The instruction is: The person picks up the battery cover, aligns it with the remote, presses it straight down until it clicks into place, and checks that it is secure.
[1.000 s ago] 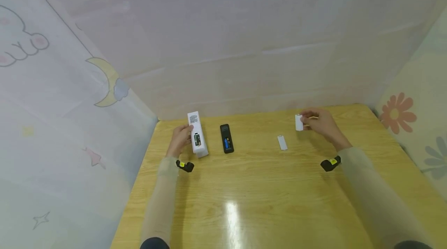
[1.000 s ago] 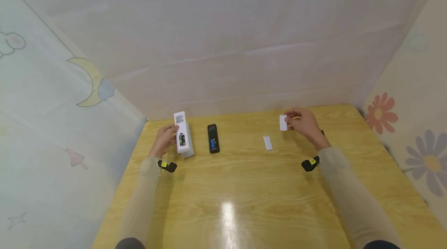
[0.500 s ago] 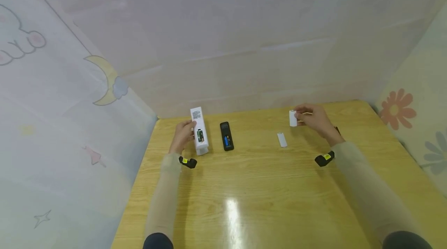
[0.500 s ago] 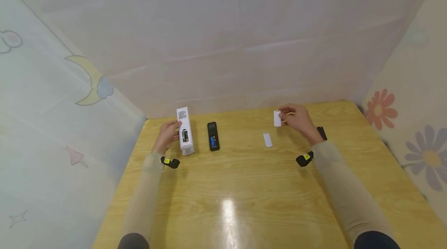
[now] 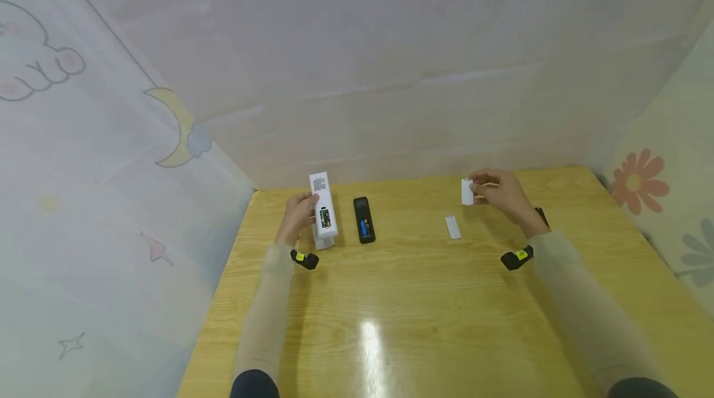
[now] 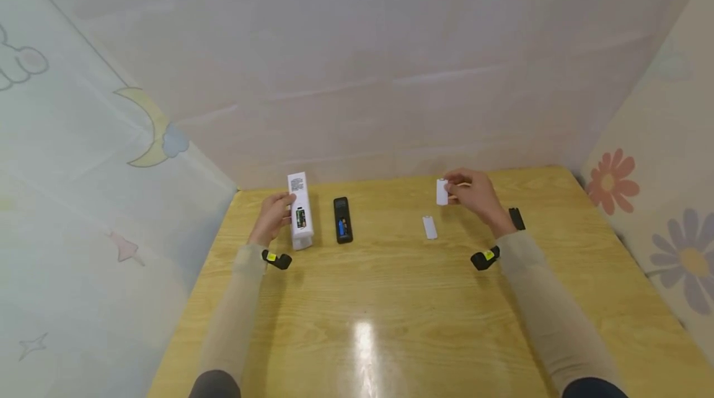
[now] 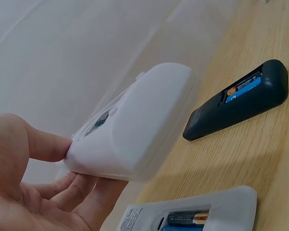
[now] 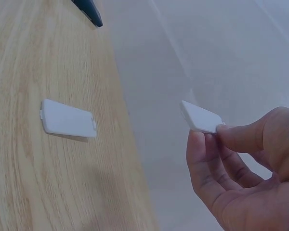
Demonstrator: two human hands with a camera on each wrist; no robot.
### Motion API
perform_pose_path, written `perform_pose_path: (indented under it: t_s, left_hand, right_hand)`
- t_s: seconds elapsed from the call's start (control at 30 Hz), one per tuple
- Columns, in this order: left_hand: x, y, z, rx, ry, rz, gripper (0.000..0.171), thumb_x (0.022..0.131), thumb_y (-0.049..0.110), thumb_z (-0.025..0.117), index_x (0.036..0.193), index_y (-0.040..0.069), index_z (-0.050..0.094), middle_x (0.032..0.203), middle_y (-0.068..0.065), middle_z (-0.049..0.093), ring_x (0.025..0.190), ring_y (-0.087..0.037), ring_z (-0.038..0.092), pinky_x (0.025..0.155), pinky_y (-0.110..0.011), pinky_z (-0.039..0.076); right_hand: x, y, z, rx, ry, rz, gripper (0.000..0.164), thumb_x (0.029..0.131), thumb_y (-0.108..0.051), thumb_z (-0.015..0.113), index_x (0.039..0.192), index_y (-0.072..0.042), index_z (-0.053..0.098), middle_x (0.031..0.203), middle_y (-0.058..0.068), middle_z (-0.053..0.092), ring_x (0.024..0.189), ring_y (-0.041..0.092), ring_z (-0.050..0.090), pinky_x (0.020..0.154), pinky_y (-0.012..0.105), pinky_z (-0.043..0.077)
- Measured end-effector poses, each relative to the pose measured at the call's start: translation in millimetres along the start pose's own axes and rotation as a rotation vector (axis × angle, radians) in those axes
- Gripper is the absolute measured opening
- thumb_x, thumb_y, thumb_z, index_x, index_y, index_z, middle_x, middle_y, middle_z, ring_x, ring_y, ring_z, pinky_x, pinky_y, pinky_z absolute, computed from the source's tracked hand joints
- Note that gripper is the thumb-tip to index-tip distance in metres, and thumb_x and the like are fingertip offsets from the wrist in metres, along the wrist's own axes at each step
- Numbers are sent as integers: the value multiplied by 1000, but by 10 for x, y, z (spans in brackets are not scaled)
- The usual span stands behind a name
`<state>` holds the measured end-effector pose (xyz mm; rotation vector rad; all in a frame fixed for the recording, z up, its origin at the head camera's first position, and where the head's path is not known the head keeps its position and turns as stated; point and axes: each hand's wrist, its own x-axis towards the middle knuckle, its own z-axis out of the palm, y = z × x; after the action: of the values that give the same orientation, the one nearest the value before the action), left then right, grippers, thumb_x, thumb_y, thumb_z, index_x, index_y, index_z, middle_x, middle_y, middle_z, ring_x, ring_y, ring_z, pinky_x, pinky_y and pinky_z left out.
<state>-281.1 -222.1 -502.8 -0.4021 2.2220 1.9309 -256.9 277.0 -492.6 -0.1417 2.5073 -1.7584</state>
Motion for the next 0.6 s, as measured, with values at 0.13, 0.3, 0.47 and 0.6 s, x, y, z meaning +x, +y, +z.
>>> perform_pose_path:
  t_s: [0.13, 0.3, 0.47, 0.6]
  left_hand:
    - [-26, 9, 29, 17, 3, 7, 56, 110, 33, 58, 154, -1, 51, 136, -22, 67, 107, -28, 71, 84, -32, 64]
    - [0, 4, 63, 31, 12, 2, 56, 110, 34, 58, 155, 1, 51, 136, -21, 68, 109, -28, 71, 88, -34, 64]
    - [7, 23, 95, 43, 8, 0, 59, 110, 36, 58, 157, 2, 49, 137, -20, 67, 112, -28, 71, 91, -36, 64]
    - [-24, 58, 121, 37, -4, 2, 61, 110, 37, 58, 159, 3, 46, 139, -19, 66, 117, -30, 70, 95, -38, 63]
  right_hand:
    - [-11, -12, -15, 2, -4, 8, 38, 111, -11, 58, 146, 4, 58, 128, 23, 56, 100, 12, 70, 84, 30, 66]
    - [-2, -20, -27, 11, -12, 8, 39, 111, -11, 57, 148, 4, 56, 128, 23, 55, 100, 8, 70, 85, 29, 66]
    - [14, -46, -20, 16, -24, 4, 41, 111, -11, 57, 149, 4, 55, 129, 24, 55, 99, 6, 69, 85, 29, 66]
    - [-5, -106, -3, 9, -26, -19, 41, 111, -13, 59, 148, 3, 56, 129, 24, 56, 99, 6, 69, 85, 29, 66]
